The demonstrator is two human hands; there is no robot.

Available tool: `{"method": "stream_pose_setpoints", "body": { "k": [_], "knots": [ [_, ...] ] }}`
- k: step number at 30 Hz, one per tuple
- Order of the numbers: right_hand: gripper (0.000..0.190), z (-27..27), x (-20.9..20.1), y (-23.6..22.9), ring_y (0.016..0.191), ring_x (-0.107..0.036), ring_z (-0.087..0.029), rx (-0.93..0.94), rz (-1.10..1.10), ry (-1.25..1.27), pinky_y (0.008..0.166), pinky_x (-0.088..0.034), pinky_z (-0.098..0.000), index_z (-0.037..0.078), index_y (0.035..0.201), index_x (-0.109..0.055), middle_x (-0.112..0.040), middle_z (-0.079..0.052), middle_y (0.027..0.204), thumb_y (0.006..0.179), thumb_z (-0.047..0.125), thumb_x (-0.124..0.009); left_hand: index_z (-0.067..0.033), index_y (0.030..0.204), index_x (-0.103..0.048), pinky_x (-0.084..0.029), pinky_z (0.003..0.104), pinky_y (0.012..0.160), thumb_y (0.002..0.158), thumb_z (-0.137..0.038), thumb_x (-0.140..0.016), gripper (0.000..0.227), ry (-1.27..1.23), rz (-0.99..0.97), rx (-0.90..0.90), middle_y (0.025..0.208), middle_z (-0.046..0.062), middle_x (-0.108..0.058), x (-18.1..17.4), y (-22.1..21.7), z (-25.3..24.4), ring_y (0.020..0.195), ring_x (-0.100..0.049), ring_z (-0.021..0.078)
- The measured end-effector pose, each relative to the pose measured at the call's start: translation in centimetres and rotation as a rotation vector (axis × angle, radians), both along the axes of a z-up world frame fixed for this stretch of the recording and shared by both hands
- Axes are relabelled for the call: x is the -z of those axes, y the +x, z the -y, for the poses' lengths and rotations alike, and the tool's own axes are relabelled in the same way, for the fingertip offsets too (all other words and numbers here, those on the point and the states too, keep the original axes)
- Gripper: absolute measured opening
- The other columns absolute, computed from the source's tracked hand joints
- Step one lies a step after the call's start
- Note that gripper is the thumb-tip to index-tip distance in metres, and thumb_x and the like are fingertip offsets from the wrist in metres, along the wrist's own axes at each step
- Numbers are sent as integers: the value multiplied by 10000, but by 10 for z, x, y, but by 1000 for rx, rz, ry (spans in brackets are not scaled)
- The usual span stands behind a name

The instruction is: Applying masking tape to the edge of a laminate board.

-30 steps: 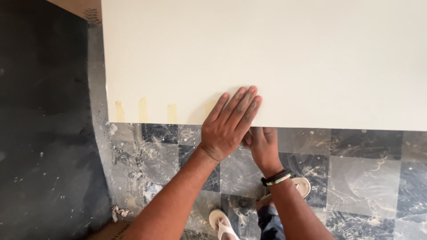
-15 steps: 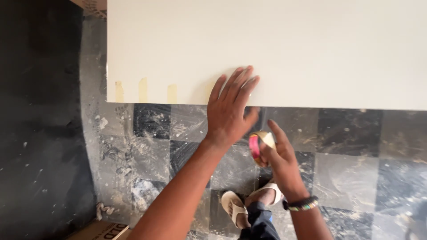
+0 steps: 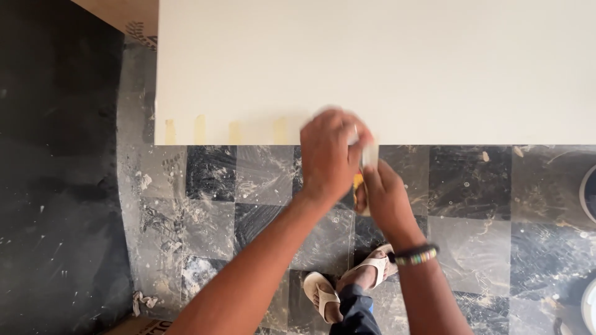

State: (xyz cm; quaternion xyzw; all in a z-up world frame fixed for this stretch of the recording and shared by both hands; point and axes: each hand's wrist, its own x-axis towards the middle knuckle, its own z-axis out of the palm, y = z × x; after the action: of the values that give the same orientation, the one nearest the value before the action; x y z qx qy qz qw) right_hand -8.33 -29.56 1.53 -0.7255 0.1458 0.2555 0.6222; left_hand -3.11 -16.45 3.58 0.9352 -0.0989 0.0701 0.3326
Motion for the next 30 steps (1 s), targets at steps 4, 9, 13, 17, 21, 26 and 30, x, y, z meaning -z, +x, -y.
{"method": "stream_pose_setpoints", "body": {
  "k": [4,9,13,17,21,26,30],
  "knots": [
    [320,-6,15,14,513,-510,-123,206,45,201,488,-457,-285,4,1179,-603,-536,-11,632,1083,216,-384,-161,826,-746,-386,473,1039,824,-239,-829,114,-34,134,-152,1087,22,-683,16,28,8,1148,-592,231],
    [366,-3,41,13,661,-539,-88,219,307,270,602,-490,-264,52,1401,-493,-564,-2,757,1066,147,-379,-34,1180,-606,-350,493,1058,788,-291,-821,516,-191,265,-297,1299,126,-566,18,36,15,1270,-499,280],
    [248,19,113,24,763,-660,-188,90,323,-57,679,-541,-359,-30,1159,-615,-674,-102,840,1058,107,-434,-157,1359,-462,-261,547,1227,942,-352,-738,536,208,251,256,1463,43,-492,58,37,2,1479,-400,258],
    [182,24,140,30,811,-666,-285,0,517,-169,745,-546,-436,-55,1096,-597,-694,-176,905,1024,71,-488,-29,1596,-282,-136,535,1304,1066,-395,-458,668,434,44,434,1690,164,-289,64,37,-2,1573,-272,299],
    [224,15,120,42,947,-634,-335,33,819,-103,775,-507,-442,-129,1167,-547,-645,-267,1052,997,-7,-467,-124,1599,-251,-173,449,1291,1066,-277,-360,566,945,130,390,1690,58,-326,59,39,2,1564,-303,202],
    [83,18,165,16,626,-518,-135,-82,219,50,594,-492,-265,4,954,-630,-507,-26,686,901,46,-582,-91,1565,-430,-264,459,1258,1063,-447,-309,627,488,297,288,1615,81,-426,63,38,5,1496,-388,224],
    [190,6,166,13,586,-407,-82,699,-405,1073,556,-389,-243,43,1047,-630,-425,39,678,1058,124,-459,-137,1524,-521,-293,433,1268,1071,-324,-322,528,481,330,215,1590,33,-490,71,33,10,1479,-446,182]
  ]
}}
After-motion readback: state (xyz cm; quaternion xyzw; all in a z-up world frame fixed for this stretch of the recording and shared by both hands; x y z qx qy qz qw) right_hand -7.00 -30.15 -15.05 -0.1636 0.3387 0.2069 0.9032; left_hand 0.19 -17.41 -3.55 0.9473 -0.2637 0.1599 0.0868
